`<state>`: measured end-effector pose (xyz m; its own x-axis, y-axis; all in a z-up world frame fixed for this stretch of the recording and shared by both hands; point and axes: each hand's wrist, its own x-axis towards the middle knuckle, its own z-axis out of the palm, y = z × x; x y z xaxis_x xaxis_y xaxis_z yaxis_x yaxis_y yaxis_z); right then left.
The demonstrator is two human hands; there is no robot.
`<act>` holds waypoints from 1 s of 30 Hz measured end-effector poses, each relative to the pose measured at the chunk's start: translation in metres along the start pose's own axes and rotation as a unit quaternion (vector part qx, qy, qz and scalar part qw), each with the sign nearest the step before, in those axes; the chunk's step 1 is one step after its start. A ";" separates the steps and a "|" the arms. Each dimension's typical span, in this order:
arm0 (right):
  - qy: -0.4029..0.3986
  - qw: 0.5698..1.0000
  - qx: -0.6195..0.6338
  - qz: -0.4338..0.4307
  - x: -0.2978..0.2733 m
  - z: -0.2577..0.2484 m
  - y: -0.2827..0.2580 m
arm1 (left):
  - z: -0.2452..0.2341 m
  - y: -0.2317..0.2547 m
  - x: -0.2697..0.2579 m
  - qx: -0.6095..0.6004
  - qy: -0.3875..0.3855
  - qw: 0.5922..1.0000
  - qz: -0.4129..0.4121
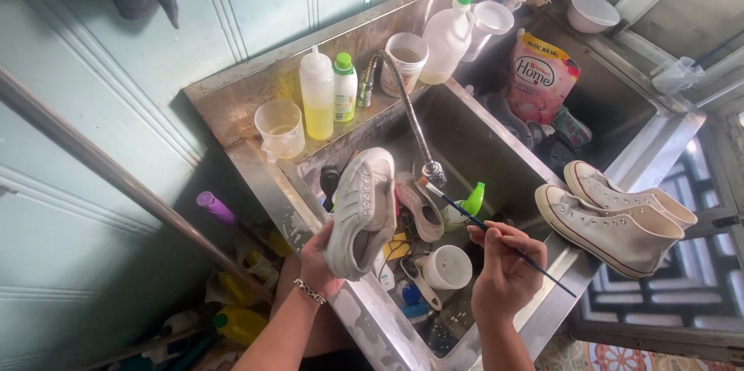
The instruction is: The person cleans a white high-top sneaker using a small brush and a liquid solution from a plastic cup. They scrub the interior, sole, and exterior of the shoe, repeatedly dipping the brush into the cup to apply the cleaning agent.
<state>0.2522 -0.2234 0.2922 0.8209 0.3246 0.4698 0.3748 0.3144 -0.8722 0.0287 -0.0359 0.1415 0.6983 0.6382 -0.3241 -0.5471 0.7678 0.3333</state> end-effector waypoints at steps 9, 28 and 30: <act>-0.090 0.988 -0.125 -0.007 -0.051 -0.135 0.029 | 0.025 0.000 0.004 -0.004 0.121 0.992 -0.047; -0.063 0.980 -0.184 0.031 -0.089 -0.216 0.077 | 0.018 0.008 -0.010 -0.061 -0.266 0.956 -0.112; -0.077 0.978 -0.193 0.029 -0.087 -0.216 0.074 | 0.012 0.007 -0.004 -0.058 -0.150 0.978 -0.130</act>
<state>0.3016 -0.4209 0.1579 0.7817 0.4724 0.4071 0.4889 -0.0590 -0.8703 0.0277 -0.0341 0.1558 0.9154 0.3888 -0.1049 -0.3693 0.9144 0.1660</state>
